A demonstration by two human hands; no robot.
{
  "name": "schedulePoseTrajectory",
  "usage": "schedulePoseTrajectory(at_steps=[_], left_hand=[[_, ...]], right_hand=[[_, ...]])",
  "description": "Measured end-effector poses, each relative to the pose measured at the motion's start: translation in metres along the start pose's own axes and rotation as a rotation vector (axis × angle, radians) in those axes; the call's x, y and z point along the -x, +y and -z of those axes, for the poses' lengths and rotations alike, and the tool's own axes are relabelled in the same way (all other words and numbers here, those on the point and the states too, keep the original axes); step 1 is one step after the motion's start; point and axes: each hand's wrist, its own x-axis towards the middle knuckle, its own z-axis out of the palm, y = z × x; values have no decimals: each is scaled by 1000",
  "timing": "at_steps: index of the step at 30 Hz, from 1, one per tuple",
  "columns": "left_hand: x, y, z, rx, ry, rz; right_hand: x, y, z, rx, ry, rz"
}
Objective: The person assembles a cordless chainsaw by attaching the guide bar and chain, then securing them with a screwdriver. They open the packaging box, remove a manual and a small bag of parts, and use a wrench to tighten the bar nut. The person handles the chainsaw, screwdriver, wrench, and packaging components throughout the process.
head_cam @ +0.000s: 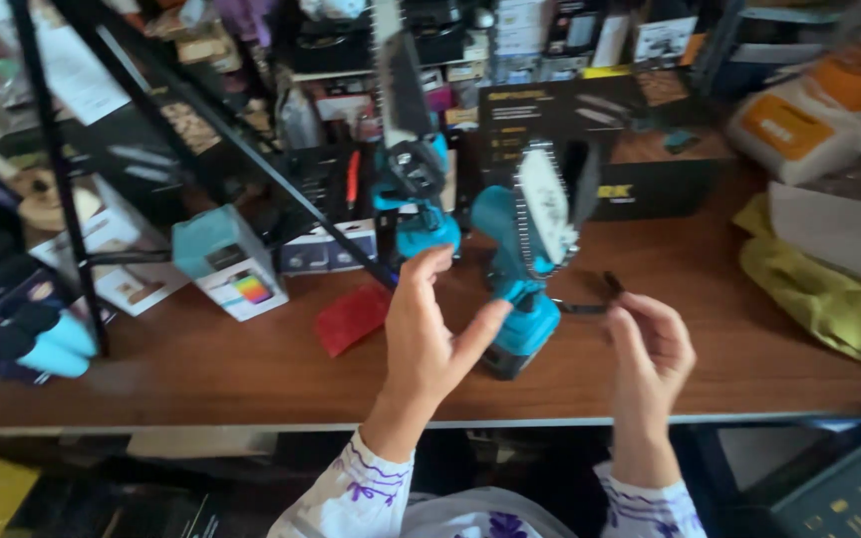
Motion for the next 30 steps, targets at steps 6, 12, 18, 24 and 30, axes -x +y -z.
schedulePoseTrajectory(at_steps=[6,12,18,24,30], left_hand=[[24,-37,49,-97,-190,28],[64,-52,44,-66,-273,91],[65,-49,31,-40,-286,25],[88,-61,23,-154,-362,33],[88,-50,6,-132,-345,108]], right_hand=[[22,-8,19,138,34,-107],[31,12,37,159,39,-113],[36,2,19,211,3,-113],[20,27,35,335,-76,32],[10,36,36,808,-298,331]])
